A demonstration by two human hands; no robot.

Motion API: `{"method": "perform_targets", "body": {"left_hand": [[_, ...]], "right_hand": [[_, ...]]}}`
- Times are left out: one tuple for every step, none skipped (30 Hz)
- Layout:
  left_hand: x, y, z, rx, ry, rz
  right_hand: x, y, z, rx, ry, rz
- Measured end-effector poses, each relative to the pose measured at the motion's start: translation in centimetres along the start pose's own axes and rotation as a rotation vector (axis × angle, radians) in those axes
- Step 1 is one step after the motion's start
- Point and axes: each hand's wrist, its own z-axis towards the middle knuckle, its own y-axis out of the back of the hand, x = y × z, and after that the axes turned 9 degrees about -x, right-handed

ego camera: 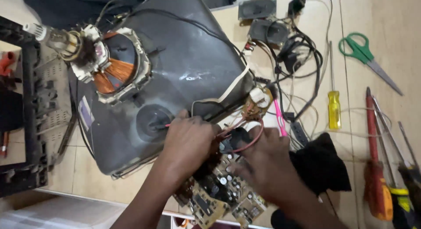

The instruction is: Cleaning and inspecting a circuit board from a television using a cloth and a screwdriver.

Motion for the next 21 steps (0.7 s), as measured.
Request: {"method": "perform_targets", "body": {"left_hand": [[0.3,-0.7,-0.2,-0.071,-0.033,0.059],[0.5,-1.3,-0.5,-0.143,-0.066,0.118],[-0.7,-0.1,-0.8,-0.135,-0.069,0.106],[-1.9,1.3,-1.0,0.027,0.039,0.011],[-2.0,3.3,-0.9,0.167,0.158,-0.058],[-1.2,2.4,-0.8,0.152,0.165,-0.045],[-1.0,1.1,-1.1,0.035,0.087,-0.008],[-0.8,-0.3,-1.3,-0.082,0.011,0.030],[-0.9,0.0,-1.4,-0.082,0.007,0.025],[-1.0,0.2,-1.5,-0.078,0.005,0.031],[-0.9,0.5,-1.6,-0.078,0.006,0.042],[-0.6,0.3,-1.4,-0.081,0.007,0.043],[-0.6,0.0,-1.3,-0.081,0.013,0.055],[-0.7,-0.4,-1.3,-0.081,0.020,0.067],[-0.8,-0.3,-1.3,-0.088,0.019,0.072],[-0.9,-0.1,-1.2,-0.083,0.023,0.053],[-1.1,0.1,-1.3,-0.072,0.023,0.031],[-0.9,0.4,-1.7,-0.075,0.018,0.033],[-0.9,0.6,-1.6,-0.055,0.014,0.030],[-0.8,0.7,-1.4,-0.035,0.009,0.027],[-0.3,0.5,-1.5,-0.033,0.005,0.025]], "right_hand": [[0.9,0.5,-0.6,-0.145,0.045,0.037],[1.8,1.0,-1.2,-0.291,0.088,0.073],[1.8,0.8,-1.8,-0.277,0.082,0.070],[1.8,0.7,-2.4,-0.330,0.066,0.099],[2.0,0.7,-1.7,-0.413,0.065,0.135],[1.8,-0.1,-1.4,-0.431,0.076,0.137],[1.3,-0.8,-1.9,-0.391,0.000,0.277],[0.7,-1.6,-2.4,-0.348,-0.077,0.416],[0.9,-1.6,-2.7,-0.347,-0.081,0.412],[1.0,-1.6,-2.9,-0.290,-0.104,0.366],[1.2,-1.6,-2.9,-0.238,-0.122,0.323],[1.7,-1.2,-2.7,-0.241,-0.120,0.321],[2.1,-0.7,-3.1,-0.314,-0.070,0.116],[2.6,-0.1,-3.5,-0.383,-0.017,-0.090],[2.2,-0.4,-3.0,-0.391,-0.016,-0.091],[1.8,-0.6,-2.5,-0.332,-0.108,0.047],[1.5,-0.7,-2.3,-0.266,-0.204,0.185],[1.3,0.3,-2.1,-0.271,-0.208,0.184],[0.6,1.4,-1.8,-0.229,-0.260,0.613],[-0.1,2.4,-1.5,-0.181,-0.300,1.043],[-0.8,2.2,-2.0,-0.182,-0.305,1.041]]}}
